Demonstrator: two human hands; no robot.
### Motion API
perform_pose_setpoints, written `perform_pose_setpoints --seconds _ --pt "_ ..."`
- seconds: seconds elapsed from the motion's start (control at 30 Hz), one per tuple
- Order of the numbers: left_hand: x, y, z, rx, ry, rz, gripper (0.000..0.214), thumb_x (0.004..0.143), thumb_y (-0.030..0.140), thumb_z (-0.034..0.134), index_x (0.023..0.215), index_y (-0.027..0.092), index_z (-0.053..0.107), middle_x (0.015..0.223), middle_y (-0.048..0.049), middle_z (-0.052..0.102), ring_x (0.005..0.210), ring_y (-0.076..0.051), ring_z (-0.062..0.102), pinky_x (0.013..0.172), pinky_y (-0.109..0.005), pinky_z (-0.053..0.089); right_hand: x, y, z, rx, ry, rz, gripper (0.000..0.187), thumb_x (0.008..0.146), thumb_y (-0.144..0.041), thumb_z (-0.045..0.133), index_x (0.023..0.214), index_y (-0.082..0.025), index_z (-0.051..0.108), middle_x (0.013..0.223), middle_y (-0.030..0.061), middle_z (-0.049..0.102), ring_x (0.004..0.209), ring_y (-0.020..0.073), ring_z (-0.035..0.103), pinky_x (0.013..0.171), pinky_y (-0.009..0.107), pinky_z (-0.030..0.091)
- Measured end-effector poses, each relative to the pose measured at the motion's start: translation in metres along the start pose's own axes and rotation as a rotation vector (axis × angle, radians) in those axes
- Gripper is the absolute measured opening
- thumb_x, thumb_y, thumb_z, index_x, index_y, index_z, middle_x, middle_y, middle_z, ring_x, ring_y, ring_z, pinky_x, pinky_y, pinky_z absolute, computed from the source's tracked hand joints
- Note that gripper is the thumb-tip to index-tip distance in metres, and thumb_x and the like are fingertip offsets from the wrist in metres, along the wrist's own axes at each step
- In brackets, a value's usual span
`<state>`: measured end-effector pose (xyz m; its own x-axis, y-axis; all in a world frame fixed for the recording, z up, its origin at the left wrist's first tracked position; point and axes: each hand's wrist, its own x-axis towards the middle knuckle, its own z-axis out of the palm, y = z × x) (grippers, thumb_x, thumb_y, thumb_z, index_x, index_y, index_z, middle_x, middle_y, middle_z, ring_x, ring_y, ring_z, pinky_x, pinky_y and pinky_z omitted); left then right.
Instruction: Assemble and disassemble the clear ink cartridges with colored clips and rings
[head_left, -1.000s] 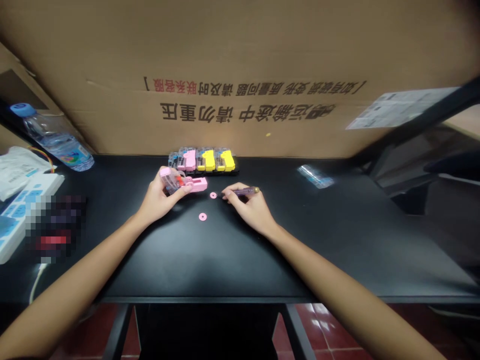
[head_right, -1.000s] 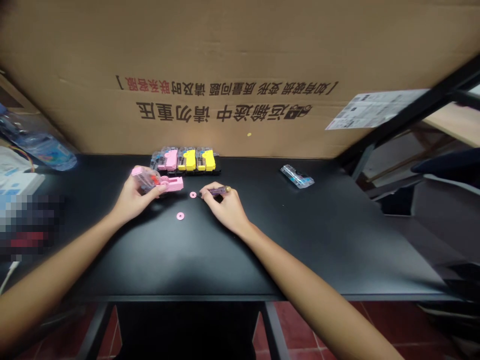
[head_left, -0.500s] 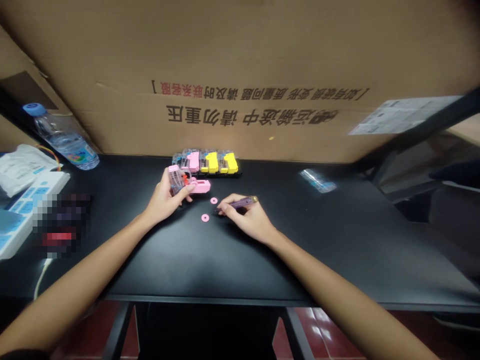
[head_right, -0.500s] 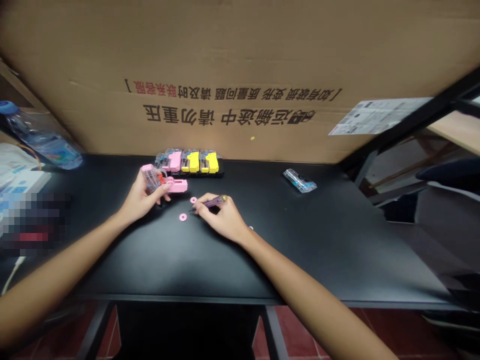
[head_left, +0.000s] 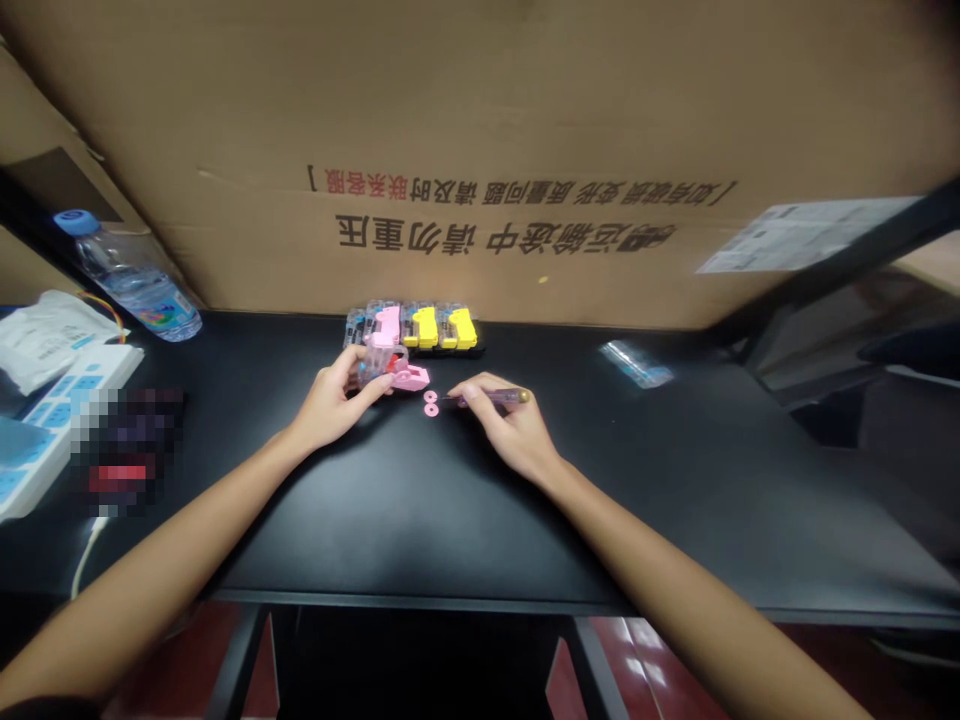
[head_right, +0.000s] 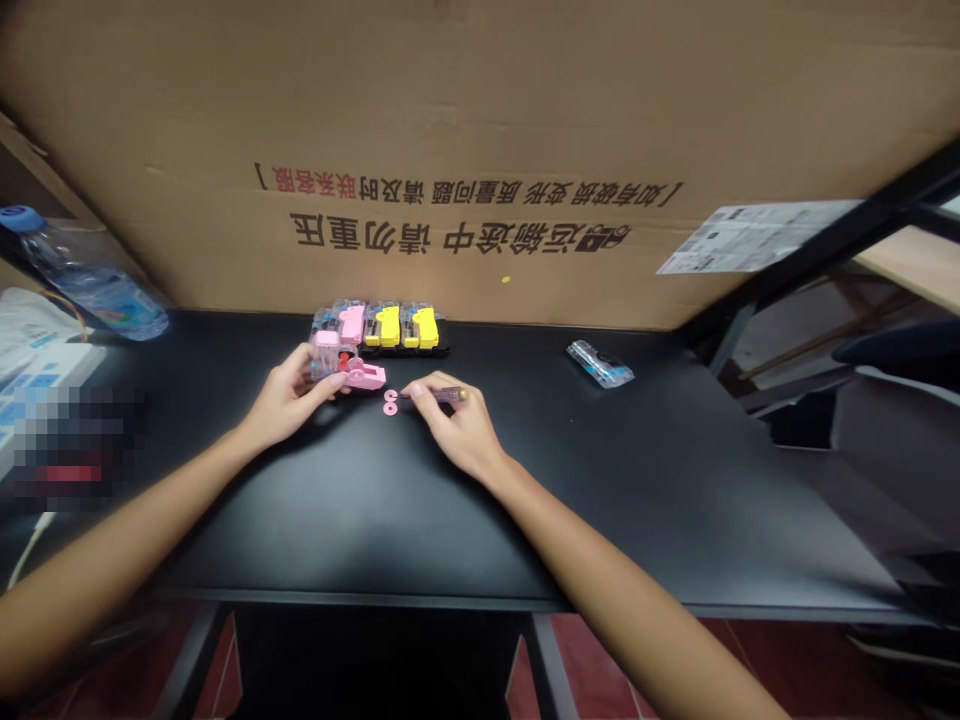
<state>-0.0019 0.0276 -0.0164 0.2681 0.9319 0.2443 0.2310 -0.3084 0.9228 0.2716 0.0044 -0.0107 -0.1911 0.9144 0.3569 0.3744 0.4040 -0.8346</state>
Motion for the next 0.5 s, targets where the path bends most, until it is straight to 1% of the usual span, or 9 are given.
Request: perform_pose_setpoints --seconds 0.1,0.13,0.2,0.27,0.33,0.4,0.5 --pt "-0.003 0.005 0.003 0.013 -0.036 0.029 0.037 0.101 0.051 0.071 0.119 0.019 0.063 0.12 -0.0103 0.082 0.107 -0.024 0.081 0.099 -0.038 0.065 -0.002 -0.005 -0.002 -0.04 0.083 -0.129 0.028 0.11 -0.036 0.055 0.1 -0.025 0.079 0.112 0.0096 0.077 0.106 0.0259 0.074 0.096 0.042 0.059" --pt "-0.004 0.006 0.005 0.022 -0.053 0.04 0.037 0.101 0.049 0.071 0.121 0.02 0.063 0.123 -0.0105 0.081 0.11 -0.024 0.08 0.101 -0.039 0.064 -0.003 -0.007 -0.002 -0.059 0.087 -0.166 0.025 0.111 -0.034 0.054 0.105 -0.025 0.078 0.118 0.0107 0.076 0.11 0.0265 0.073 0.097 0.043 0.059" --pt "-0.007 0.009 0.01 0.041 -0.089 0.058 0.035 0.102 0.048 0.07 0.123 0.02 0.064 0.126 -0.01 0.08 0.112 -0.025 0.08 0.103 -0.039 0.064 -0.006 -0.01 0.0 -0.094 0.046 -0.22 0.024 0.111 -0.029 0.052 0.116 -0.026 0.075 0.124 0.0123 0.073 0.115 0.0274 0.072 0.099 0.045 0.06" --pt "-0.01 0.012 0.016 0.043 -0.104 0.065 0.035 0.102 0.049 0.07 0.122 0.02 0.064 0.126 -0.0094 0.08 0.111 -0.024 0.08 0.101 -0.039 0.064 -0.009 -0.011 0.004 -0.122 -0.031 -0.251 0.023 0.111 -0.028 0.053 0.123 -0.027 0.073 0.126 0.0129 0.071 0.115 0.0273 0.071 0.098 0.044 0.061" --pt "-0.013 0.015 0.022 0.022 -0.096 0.059 0.035 0.102 0.05 0.07 0.12 0.02 0.064 0.124 -0.009 0.081 0.109 -0.024 0.08 0.099 -0.038 0.064 -0.012 -0.011 0.007 -0.136 -0.097 -0.27 0.019 0.108 -0.03 0.06 0.125 -0.027 0.071 0.127 0.0125 0.068 0.112 0.0263 0.071 0.094 0.041 0.062" --pt "-0.015 0.016 0.025 0.002 -0.089 0.056 0.034 0.102 0.05 0.071 0.118 0.02 0.065 0.119 -0.0083 0.082 0.105 -0.023 0.081 0.096 -0.035 0.065 -0.013 -0.009 0.009 -0.13 -0.127 -0.28 0.017 0.107 -0.03 0.065 0.123 -0.027 0.069 0.127 0.0117 0.066 0.109 0.0245 0.071 0.092 0.038 0.062" --pt "-0.015 0.016 0.025 0.022 -0.114 0.069 0.032 0.102 0.049 0.071 0.116 0.02 0.067 0.108 -0.0061 0.083 0.093 -0.021 0.08 0.086 -0.031 0.064 -0.011 -0.006 0.01 -0.095 -0.148 -0.293 0.013 0.109 -0.025 0.061 0.119 -0.026 0.068 0.121 0.0103 0.067 0.106 0.0224 0.071 0.094 0.036 0.06"
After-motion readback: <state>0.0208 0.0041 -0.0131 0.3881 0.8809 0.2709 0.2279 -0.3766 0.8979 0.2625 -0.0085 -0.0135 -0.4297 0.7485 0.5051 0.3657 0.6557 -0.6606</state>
